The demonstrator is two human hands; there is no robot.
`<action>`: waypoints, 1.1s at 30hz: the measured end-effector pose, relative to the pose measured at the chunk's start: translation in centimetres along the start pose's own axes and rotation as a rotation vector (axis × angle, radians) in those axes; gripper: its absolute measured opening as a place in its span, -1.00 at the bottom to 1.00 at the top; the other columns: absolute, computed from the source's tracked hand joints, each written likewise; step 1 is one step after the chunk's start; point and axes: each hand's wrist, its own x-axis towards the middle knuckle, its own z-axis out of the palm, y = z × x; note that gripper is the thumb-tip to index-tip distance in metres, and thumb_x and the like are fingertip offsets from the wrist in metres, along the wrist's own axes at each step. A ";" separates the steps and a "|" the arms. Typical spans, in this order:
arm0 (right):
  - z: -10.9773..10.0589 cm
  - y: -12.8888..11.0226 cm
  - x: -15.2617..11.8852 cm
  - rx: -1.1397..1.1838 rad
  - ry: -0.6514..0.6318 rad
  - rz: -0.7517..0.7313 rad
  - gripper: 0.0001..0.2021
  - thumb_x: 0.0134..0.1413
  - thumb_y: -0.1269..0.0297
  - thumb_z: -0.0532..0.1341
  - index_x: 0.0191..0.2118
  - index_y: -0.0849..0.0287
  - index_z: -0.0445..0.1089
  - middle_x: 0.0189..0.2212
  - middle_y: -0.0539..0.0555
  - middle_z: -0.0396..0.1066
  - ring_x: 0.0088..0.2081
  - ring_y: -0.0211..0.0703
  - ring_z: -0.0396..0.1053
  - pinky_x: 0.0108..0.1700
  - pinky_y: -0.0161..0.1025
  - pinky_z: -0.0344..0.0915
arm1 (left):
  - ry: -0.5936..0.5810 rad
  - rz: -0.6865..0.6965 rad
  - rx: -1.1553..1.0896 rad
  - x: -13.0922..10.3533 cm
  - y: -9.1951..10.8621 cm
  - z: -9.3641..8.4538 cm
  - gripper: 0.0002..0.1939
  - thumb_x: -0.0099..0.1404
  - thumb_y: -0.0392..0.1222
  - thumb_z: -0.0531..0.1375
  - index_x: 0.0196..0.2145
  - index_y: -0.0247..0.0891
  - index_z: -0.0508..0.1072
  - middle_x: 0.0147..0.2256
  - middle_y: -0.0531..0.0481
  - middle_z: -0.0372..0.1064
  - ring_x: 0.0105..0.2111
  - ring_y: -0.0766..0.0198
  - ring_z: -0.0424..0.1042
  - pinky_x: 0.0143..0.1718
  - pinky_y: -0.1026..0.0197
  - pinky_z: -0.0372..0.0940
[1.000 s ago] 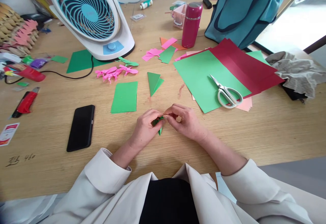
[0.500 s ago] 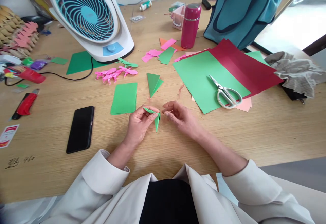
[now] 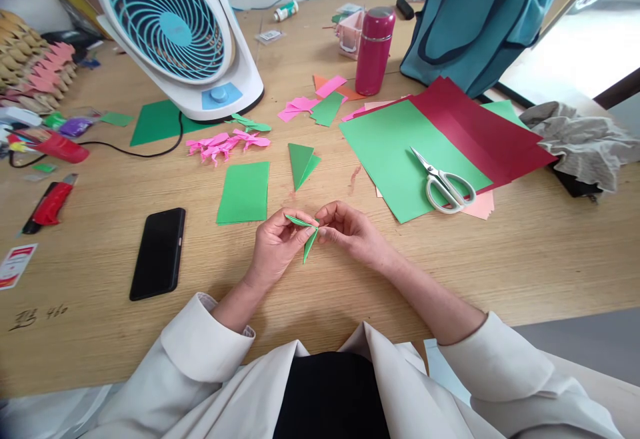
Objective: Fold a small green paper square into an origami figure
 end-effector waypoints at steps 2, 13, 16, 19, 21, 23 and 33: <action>0.0 0.1 0.0 0.028 -0.013 -0.010 -0.66 0.06 0.03 0.38 -0.16 0.11 0.37 -0.27 0.02 0.40 -0.29 -0.22 0.39 -0.14 -0.18 0.39 | -0.009 0.004 0.034 0.0 -0.1 -0.3 -0.92 0.26 -0.22 0.31 -0.28 -0.24 0.51 -0.29 -0.03 0.52 -0.28 0.30 0.47 -0.19 0.24 0.37; -0.3 0.9 -0.1 -0.109 -0.020 -0.172 -0.83 0.19 0.16 0.31 -0.16 0.10 0.45 -0.12 0.09 0.38 -0.07 -0.12 0.39 -0.02 -0.15 0.34 | 0.053 -0.038 -0.082 0.0 -0.3 0.0 -0.86 0.19 -0.16 0.37 -0.34 -0.25 0.53 -0.33 0.00 0.50 -0.31 0.32 0.46 -0.26 0.31 0.34; -0.2 0.7 -0.2 -0.089 -0.036 -0.168 -0.86 0.20 0.20 0.31 -0.17 0.10 0.45 -0.23 0.04 0.41 -0.17 -0.18 0.39 -0.05 -0.19 0.32 | 0.078 -0.063 -0.123 0.0 -0.4 0.2 -0.82 0.15 -0.15 0.40 -0.38 -0.26 0.51 -0.40 0.06 0.44 -0.41 0.39 0.39 -0.38 0.36 0.29; -0.1 0.5 -0.4 -0.100 -0.016 -0.167 -0.86 0.19 0.20 0.32 -0.19 0.11 0.44 -0.27 0.02 0.41 -0.20 -0.19 0.38 -0.07 -0.20 0.30 | 0.061 -0.140 -0.171 -0.1 -0.7 0.2 -0.78 0.15 -0.09 0.40 -0.35 -0.26 0.52 -0.49 0.10 0.39 -0.52 0.44 0.30 -0.50 0.38 0.22; -0.1 0.4 -0.5 -0.142 0.011 -0.177 -0.87 0.18 0.20 0.32 -0.21 0.12 0.44 -0.29 0.02 0.41 -0.21 -0.19 0.36 -0.09 -0.20 0.28 | 0.054 -0.164 -0.191 -0.1 -0.8 0.2 -0.76 0.15 -0.06 0.40 -0.33 -0.26 0.52 -0.49 0.10 0.40 -0.53 0.44 0.31 -0.50 0.39 0.22; -0.2 0.5 -0.5 -0.174 0.029 -0.187 -0.88 0.18 0.21 0.32 -0.22 0.11 0.44 -0.30 0.01 0.40 -0.22 -0.20 0.35 -0.12 -0.21 0.27 | 0.045 -0.156 -0.184 -0.1 -0.7 0.2 -0.75 0.14 -0.06 0.41 -0.34 -0.27 0.52 -0.45 0.07 0.44 -0.49 0.42 0.36 -0.46 0.38 0.27; -0.7 0.5 -0.2 -0.140 0.086 -0.227 -0.90 0.18 0.23 0.32 -0.29 0.10 0.42 -0.37 -0.02 0.36 -0.31 -0.23 0.30 -0.22 -0.24 0.24 | -0.062 -0.050 -0.045 0.1 0.4 -0.4 -0.87 0.22 -0.17 0.31 -0.28 -0.26 0.60 -0.28 -0.03 0.59 -0.27 0.25 0.55 -0.23 0.26 0.44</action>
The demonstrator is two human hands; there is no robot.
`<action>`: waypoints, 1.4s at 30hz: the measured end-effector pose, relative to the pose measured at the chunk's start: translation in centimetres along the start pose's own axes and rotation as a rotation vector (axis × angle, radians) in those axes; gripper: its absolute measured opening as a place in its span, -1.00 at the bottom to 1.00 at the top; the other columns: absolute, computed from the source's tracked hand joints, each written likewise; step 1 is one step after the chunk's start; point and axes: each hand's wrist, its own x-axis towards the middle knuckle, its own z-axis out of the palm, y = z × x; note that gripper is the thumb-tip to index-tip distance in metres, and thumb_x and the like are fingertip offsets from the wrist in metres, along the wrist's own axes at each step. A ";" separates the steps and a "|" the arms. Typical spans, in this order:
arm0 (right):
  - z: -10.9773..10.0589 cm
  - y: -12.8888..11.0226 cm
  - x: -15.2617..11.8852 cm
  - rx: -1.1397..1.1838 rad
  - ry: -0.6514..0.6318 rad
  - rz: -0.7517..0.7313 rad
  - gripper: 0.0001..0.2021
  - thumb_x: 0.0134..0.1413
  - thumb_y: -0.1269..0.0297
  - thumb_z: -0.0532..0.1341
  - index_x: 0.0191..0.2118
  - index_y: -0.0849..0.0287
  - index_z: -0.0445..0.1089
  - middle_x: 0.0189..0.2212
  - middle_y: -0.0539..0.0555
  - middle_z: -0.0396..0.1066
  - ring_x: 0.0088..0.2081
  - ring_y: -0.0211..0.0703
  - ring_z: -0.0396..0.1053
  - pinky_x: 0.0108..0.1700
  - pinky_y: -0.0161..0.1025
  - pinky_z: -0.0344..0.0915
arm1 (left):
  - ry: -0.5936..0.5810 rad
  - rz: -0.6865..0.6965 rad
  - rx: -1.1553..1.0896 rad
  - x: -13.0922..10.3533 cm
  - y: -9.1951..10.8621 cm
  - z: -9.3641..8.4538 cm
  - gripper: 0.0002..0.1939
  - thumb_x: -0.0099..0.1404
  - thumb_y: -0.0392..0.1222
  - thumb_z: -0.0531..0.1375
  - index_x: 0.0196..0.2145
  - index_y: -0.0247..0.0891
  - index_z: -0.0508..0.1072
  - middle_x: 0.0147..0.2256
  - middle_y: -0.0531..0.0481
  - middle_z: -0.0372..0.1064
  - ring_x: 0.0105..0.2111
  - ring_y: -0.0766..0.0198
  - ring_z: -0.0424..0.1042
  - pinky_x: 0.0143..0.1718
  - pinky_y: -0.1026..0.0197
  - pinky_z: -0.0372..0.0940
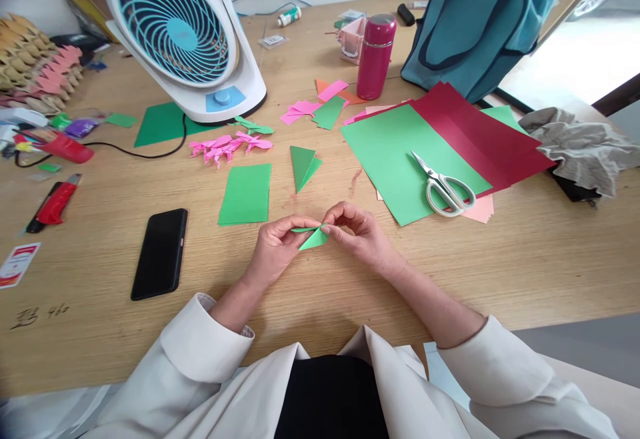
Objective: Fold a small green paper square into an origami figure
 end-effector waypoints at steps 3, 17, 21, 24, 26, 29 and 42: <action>-0.1 -0.1 0.1 -0.001 0.012 -0.024 -0.90 0.18 0.22 0.32 -0.30 0.09 0.43 -0.38 -0.02 0.36 -0.32 -0.22 0.30 -0.24 -0.24 0.26 | -0.064 0.010 0.028 -0.1 0.6 -0.4 -0.81 0.30 -0.23 0.21 -0.18 -0.25 0.60 -0.17 -0.06 0.59 -0.15 0.20 0.56 -0.11 0.21 0.44; -0.4 -0.1 0.0 -0.095 0.016 -0.079 -0.90 0.19 0.21 0.31 -0.30 0.09 0.43 -0.37 0.00 0.37 -0.31 -0.21 0.31 -0.23 -0.20 0.26 | 0.030 0.469 0.530 -0.2 0.2 -0.9 -0.82 0.36 -0.27 0.23 -0.11 -0.20 0.59 -0.24 -0.06 0.56 -0.23 0.30 0.52 -0.17 0.24 0.41; -0.4 -0.1 0.0 -0.111 0.003 -0.094 -0.91 0.20 0.21 0.30 -0.28 0.09 0.45 -0.36 0.01 0.37 -0.30 -0.19 0.32 -0.21 -0.19 0.26 | 0.042 0.485 0.564 -0.4 0.1 -0.9 -0.82 0.36 -0.28 0.23 -0.12 -0.19 0.59 -0.25 -0.05 0.55 -0.25 0.31 0.52 -0.20 0.25 0.40; -0.4 -0.3 0.1 -0.158 0.005 -0.103 -0.87 0.18 0.16 0.31 -0.29 0.08 0.46 -0.37 0.03 0.37 -0.30 -0.16 0.31 -0.22 -0.16 0.25 | 0.039 0.473 0.558 -0.4 0.0 -0.8 -0.83 0.37 -0.27 0.21 -0.13 -0.18 0.59 -0.25 -0.06 0.56 -0.26 0.29 0.52 -0.22 0.24 0.39; -0.4 -0.4 0.1 -0.194 0.002 -0.117 -0.86 0.18 0.13 0.31 -0.29 0.08 0.48 -0.38 0.04 0.38 -0.31 -0.15 0.30 -0.22 -0.14 0.25 | 0.034 0.475 0.553 -0.4 0.0 -0.8 -0.84 0.38 -0.27 0.21 -0.14 -0.19 0.58 -0.26 -0.06 0.55 -0.26 0.29 0.52 -0.23 0.24 0.39; -0.3 -0.5 0.1 -0.221 -0.006 -0.154 -0.89 0.19 0.17 0.30 -0.28 0.06 0.49 -0.39 0.03 0.37 -0.31 -0.14 0.30 -0.23 -0.14 0.25 | 0.029 0.481 0.575 -0.4 0.0 -0.7 -0.86 0.37 -0.27 0.21 -0.17 -0.20 0.57 -0.28 -0.06 0.55 -0.27 0.29 0.49 -0.22 0.22 0.37; 0.5 -1.6 -0.5 -0.460 -0.005 -0.290 -0.96 0.23 0.31 0.22 -0.28 0.09 0.37 -0.35 0.06 0.31 -0.30 -0.13 0.27 -0.25 -0.13 0.25 | 0.032 0.540 0.836 -0.5 -0.1 -0.1 -0.90 0.36 -0.27 0.18 -0.33 -0.19 0.47 -0.33 -0.01 0.52 -0.28 0.21 0.39 -0.18 0.12 0.21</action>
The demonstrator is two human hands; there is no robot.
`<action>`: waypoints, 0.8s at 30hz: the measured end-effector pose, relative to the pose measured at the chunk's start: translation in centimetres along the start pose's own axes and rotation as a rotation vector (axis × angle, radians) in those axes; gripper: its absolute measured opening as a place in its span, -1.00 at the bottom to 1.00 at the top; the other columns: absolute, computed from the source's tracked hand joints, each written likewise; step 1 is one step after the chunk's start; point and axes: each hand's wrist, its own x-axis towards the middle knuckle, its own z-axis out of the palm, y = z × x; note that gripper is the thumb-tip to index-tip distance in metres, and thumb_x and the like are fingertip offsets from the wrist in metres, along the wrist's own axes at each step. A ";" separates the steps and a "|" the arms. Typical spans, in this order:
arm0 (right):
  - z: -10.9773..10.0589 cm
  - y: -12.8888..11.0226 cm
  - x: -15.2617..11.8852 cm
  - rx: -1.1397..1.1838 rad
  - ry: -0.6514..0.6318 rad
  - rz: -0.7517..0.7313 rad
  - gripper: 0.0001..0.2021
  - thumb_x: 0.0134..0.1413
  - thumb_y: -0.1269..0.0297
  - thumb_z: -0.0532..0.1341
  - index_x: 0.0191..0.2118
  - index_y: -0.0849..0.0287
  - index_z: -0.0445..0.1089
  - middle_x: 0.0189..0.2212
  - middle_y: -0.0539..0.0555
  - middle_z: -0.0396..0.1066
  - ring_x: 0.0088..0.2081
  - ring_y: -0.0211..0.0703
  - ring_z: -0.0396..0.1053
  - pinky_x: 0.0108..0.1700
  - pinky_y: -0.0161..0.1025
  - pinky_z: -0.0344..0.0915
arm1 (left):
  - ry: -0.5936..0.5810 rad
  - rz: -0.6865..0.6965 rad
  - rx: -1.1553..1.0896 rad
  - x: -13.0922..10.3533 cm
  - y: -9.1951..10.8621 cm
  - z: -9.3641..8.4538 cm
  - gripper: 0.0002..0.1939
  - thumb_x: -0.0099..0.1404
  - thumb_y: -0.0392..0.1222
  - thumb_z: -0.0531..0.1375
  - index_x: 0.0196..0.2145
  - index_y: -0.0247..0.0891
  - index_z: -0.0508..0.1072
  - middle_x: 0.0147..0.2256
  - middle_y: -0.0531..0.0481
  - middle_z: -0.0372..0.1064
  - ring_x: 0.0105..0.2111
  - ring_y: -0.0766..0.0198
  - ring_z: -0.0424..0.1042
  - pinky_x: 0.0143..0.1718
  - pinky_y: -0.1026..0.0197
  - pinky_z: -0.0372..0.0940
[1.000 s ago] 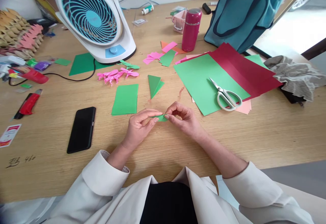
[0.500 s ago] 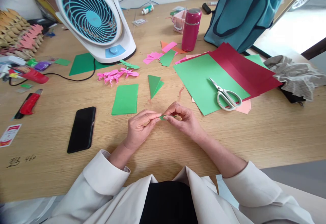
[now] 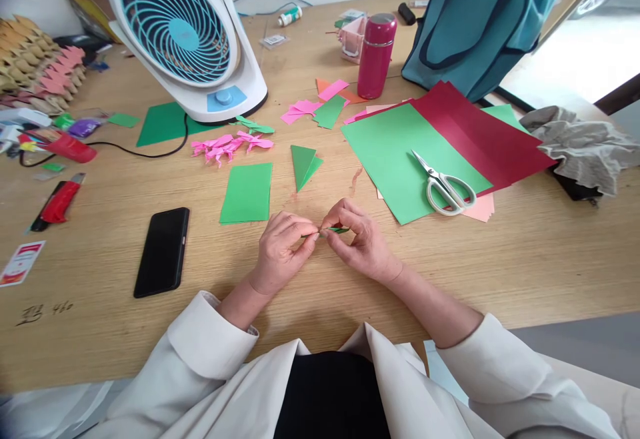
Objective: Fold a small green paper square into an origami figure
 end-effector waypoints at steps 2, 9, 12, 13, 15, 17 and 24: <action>0.0 0.0 0.0 0.003 0.001 -0.004 -0.96 0.24 0.30 0.21 -0.27 0.08 0.37 -0.36 0.06 0.31 -0.31 -0.12 0.27 -0.26 -0.12 0.25 | -0.004 -0.005 0.015 0.1 0.0 0.0 -0.89 0.36 -0.26 0.17 -0.35 -0.18 0.45 -0.33 0.01 0.51 -0.28 0.21 0.39 -0.18 0.11 0.19; -0.3 0.4 0.2 0.051 0.033 0.040 -0.90 0.25 0.22 0.22 -0.31 0.07 0.38 -0.38 0.06 0.31 -0.32 -0.11 0.26 -0.26 -0.11 0.23 | 0.047 -0.052 -0.069 0.1 -0.3 0.1 -0.89 0.35 -0.26 0.19 -0.35 -0.18 0.47 -0.28 -0.01 0.49 -0.25 0.24 0.40 -0.14 0.11 0.24; -0.3 0.8 0.1 0.079 0.046 0.062 -0.86 0.25 0.18 0.22 -0.33 0.08 0.38 -0.39 0.06 0.30 -0.33 -0.12 0.25 -0.28 -0.12 0.23 | 0.074 -0.050 -0.079 0.1 -0.4 0.1 -0.91 0.33 -0.27 0.20 -0.35 -0.18 0.48 -0.27 -0.02 0.50 -0.25 0.24 0.40 -0.12 0.11 0.27; -0.3 0.8 0.1 0.088 0.052 0.068 -0.85 0.25 0.17 0.22 -0.33 0.08 0.37 -0.39 0.05 0.30 -0.33 -0.13 0.25 -0.29 -0.13 0.22 | 0.083 -0.047 -0.080 0.1 -0.4 0.1 -0.92 0.33 -0.28 0.21 -0.35 -0.18 0.48 -0.28 -0.01 0.50 -0.25 0.24 0.40 -0.12 0.11 0.28; -0.4 0.8 0.1 0.102 0.063 0.077 -0.84 0.26 0.18 0.21 -0.34 0.08 0.37 -0.39 0.05 0.29 -0.34 -0.14 0.25 -0.29 -0.14 0.22 | 0.100 -0.041 -0.088 0.2 -0.4 0.0 -0.92 0.32 -0.30 0.22 -0.35 -0.19 0.48 -0.28 -0.01 0.50 -0.25 0.24 0.41 -0.11 0.11 0.29; -0.5 0.8 0.2 0.110 0.066 0.076 -0.85 0.27 0.20 0.21 -0.34 0.08 0.37 -0.39 0.04 0.29 -0.34 -0.14 0.25 -0.29 -0.14 0.21 | 0.109 -0.041 -0.106 0.3 -0.3 -0.1 -0.91 0.31 -0.31 0.22 -0.36 -0.19 0.47 -0.29 0.00 0.51 -0.26 0.24 0.41 -0.11 0.11 0.30; -0.6 0.5 0.3 0.117 0.060 0.084 -0.85 0.27 0.18 0.20 -0.33 0.08 0.36 -0.39 0.04 0.30 -0.33 -0.14 0.26 -0.27 -0.14 0.23 | 0.092 -0.105 -0.163 0.5 -0.1 -0.3 -0.88 0.33 -0.26 0.22 -0.39 -0.20 0.47 -0.33 -0.01 0.50 -0.26 0.24 0.43 -0.10 0.09 0.31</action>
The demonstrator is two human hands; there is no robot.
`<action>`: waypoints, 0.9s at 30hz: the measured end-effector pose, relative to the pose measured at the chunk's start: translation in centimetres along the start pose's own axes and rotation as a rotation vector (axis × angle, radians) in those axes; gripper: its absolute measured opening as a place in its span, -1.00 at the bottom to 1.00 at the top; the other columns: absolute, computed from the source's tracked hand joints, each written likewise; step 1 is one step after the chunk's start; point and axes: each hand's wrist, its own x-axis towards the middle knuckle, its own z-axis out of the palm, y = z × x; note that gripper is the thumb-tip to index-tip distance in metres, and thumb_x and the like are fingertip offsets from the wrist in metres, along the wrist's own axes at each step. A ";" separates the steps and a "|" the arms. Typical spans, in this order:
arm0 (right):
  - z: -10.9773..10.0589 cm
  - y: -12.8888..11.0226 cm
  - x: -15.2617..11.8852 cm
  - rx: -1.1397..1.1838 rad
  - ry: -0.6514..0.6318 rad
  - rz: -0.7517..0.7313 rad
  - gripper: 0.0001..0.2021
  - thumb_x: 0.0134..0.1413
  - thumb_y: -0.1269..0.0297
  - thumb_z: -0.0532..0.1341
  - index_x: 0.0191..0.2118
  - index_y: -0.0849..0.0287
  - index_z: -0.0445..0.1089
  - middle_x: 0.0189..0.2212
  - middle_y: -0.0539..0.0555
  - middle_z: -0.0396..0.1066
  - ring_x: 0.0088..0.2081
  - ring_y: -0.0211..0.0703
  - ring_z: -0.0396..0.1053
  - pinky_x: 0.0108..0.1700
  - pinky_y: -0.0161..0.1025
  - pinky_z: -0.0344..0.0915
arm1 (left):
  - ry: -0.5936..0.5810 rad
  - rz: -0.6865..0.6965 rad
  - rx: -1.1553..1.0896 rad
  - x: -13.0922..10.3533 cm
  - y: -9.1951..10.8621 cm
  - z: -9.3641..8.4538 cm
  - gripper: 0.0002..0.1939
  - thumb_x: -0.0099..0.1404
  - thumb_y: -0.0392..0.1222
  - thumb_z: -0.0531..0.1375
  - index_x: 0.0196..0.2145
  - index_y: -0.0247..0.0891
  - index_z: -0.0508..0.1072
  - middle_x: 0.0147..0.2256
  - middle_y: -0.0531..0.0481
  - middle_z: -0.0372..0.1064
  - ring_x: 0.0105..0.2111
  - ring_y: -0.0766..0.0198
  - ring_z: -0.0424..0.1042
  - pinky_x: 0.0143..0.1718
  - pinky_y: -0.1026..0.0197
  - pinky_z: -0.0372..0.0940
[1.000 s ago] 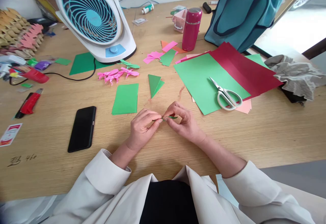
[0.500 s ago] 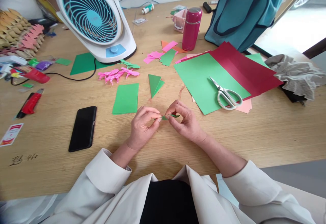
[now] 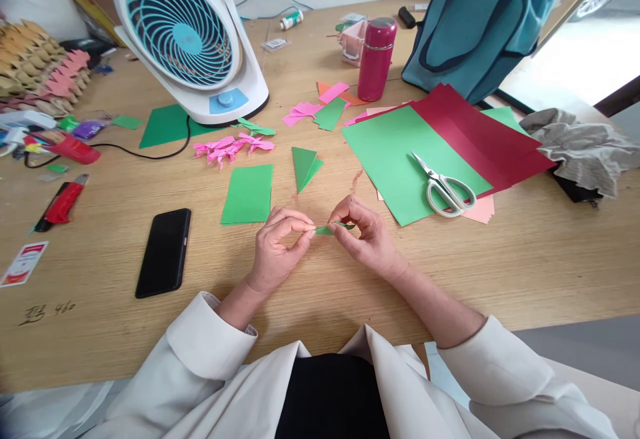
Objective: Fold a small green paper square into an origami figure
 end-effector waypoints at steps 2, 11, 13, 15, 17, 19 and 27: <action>0.0 0.1 0.0 -0.009 -0.009 -0.008 -0.85 0.28 0.18 0.20 -0.32 0.08 0.36 -0.38 0.05 0.30 -0.33 -0.14 0.26 -0.27 -0.13 0.24 | 0.004 0.000 0.008 0.0 0.0 0.0 -0.88 0.33 -0.27 0.22 -0.39 -0.20 0.47 -0.34 0.00 0.50 -0.27 0.24 0.43 -0.12 0.10 0.31; 0.3 0.1 -0.3 -0.075 -0.074 -0.053 -0.93 0.27 0.26 0.21 -0.27 0.09 0.39 -0.33 0.06 0.33 -0.27 -0.12 0.31 -0.19 -0.11 0.27 | -0.009 0.126 0.176 -0.4 -0.1 0.2 -0.95 0.32 -0.28 0.24 -0.33 -0.18 0.47 -0.30 0.01 0.52 -0.27 0.21 0.39 -0.14 0.08 0.23; 0.2 0.1 -0.2 -0.083 -0.053 -0.055 -0.92 0.27 0.25 0.21 -0.27 0.08 0.38 -0.34 0.06 0.33 -0.27 -0.11 0.31 -0.20 -0.11 0.27 | -0.005 0.113 0.169 -0.4 -0.1 0.1 -0.98 0.32 -0.25 0.25 -0.27 -0.17 0.48 -0.26 0.00 0.52 -0.24 0.20 0.41 -0.11 0.07 0.24; 0.1 0.0 -0.1 -0.087 -0.034 -0.056 -0.92 0.26 0.24 0.22 -0.28 0.08 0.38 -0.34 0.06 0.33 -0.28 -0.11 0.31 -0.20 -0.11 0.26 | 0.008 0.082 0.157 -0.4 -0.2 0.0 -0.95 0.32 -0.23 0.26 -0.24 -0.17 0.49 -0.23 -0.02 0.50 -0.20 0.20 0.42 -0.08 0.07 0.25; 0.0 0.0 -0.1 -0.087 -0.030 -0.062 -0.92 0.26 0.25 0.23 -0.29 0.08 0.38 -0.34 0.06 0.33 -0.29 -0.12 0.30 -0.21 -0.11 0.26 | 0.022 0.071 0.144 -0.4 -0.3 -0.1 -0.95 0.31 -0.22 0.27 -0.25 -0.17 0.50 -0.22 -0.03 0.48 -0.18 0.20 0.42 -0.07 0.07 0.26; 0.0 0.1 -0.1 -0.084 -0.036 -0.068 -0.93 0.25 0.26 0.23 -0.28 0.08 0.38 -0.33 0.06 0.34 -0.28 -0.12 0.31 -0.20 -0.12 0.27 | 0.032 0.081 0.129 -0.3 -0.3 -0.1 -0.97 0.30 -0.24 0.28 -0.27 -0.17 0.50 -0.23 -0.02 0.47 -0.19 0.21 0.42 -0.07 0.08 0.26; 0.3 0.1 -0.3 -0.110 -0.057 -0.099 -0.99 0.24 0.35 0.23 -0.24 0.11 0.41 -0.31 0.06 0.35 -0.26 -0.15 0.35 -0.20 -0.14 0.31 | 0.036 0.085 0.126 -0.3 -0.1 0.0 -0.96 0.31 -0.29 0.26 -0.33 -0.19 0.48 -0.30 0.02 0.48 -0.25 0.26 0.42 -0.11 0.11 0.25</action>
